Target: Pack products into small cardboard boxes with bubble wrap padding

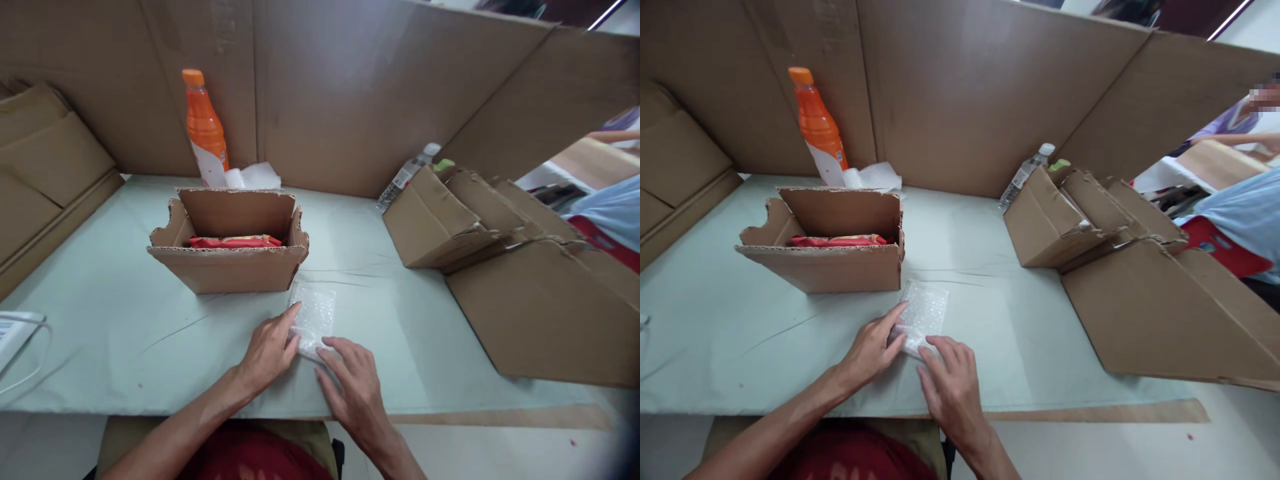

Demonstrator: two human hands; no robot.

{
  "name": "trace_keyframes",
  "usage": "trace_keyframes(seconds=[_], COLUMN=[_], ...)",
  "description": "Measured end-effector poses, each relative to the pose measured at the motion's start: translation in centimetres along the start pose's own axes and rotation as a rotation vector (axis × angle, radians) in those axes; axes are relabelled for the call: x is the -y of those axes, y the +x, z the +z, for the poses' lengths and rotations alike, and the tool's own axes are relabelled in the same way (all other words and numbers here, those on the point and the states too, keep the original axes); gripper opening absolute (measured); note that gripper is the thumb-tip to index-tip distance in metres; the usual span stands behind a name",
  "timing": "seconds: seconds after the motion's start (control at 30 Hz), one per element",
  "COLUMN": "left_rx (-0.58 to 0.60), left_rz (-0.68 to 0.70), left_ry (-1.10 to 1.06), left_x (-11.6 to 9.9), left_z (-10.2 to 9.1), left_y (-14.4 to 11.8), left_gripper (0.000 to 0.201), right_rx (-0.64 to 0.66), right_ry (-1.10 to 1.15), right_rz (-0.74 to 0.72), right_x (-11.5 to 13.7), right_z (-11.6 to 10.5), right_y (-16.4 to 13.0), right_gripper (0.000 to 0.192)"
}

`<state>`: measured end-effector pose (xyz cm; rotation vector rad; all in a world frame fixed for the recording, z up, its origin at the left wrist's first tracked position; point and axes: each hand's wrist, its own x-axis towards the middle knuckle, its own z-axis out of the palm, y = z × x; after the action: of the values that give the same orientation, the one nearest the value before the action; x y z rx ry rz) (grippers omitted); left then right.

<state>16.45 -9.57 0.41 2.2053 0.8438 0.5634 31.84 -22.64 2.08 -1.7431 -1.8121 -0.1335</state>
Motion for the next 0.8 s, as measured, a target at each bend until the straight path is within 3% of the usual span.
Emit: trace_keyframes(seconds=[0.13, 0.2, 0.3, 0.37, 0.5, 0.63, 0.8], left_rx=[-0.108, -0.089, 0.003, 0.030, 0.006, -0.059, -0.171], left_rz=[0.110, 0.204, 0.252, 0.210, 0.087, -0.005, -0.323], left_ry=[0.015, 0.032, 0.025, 0.010, 0.055, 0.070, -0.362], left_x=[-0.5, -0.8, -1.2, -1.2, -0.6, -0.3, -0.5], left_z=[-0.7, -1.5, -2.4, -2.4, -1.4, -0.9, -1.1], left_y=[-0.3, -1.3, -2.9, -3.2, -1.7, -0.4, -2.3], left_gripper=[0.055, 0.056, 0.055, 0.054, 0.052, 0.044, 0.062], right_rx=[0.094, 0.110, 0.240, 0.270, 0.066, 0.158, 0.075], right_ry=[0.007, 0.105, 0.269, 0.293, 0.072, -0.034, 0.122], right_rz=[-0.015, 0.003, 0.047, 0.074, 0.026, -0.065, 0.037], right_x=[-0.2, -0.4, -0.6, -0.6, -0.4, -0.2, -0.7], right_z=[0.9, 0.8, 0.0, -0.5, -0.7, 0.2, 1.6], right_y=[0.8, 1.1, 1.2, 1.0, 0.3, 0.9, 2.3], right_gripper=[0.026, 0.025, 0.021, 0.021, 0.025, 0.028, 0.023])
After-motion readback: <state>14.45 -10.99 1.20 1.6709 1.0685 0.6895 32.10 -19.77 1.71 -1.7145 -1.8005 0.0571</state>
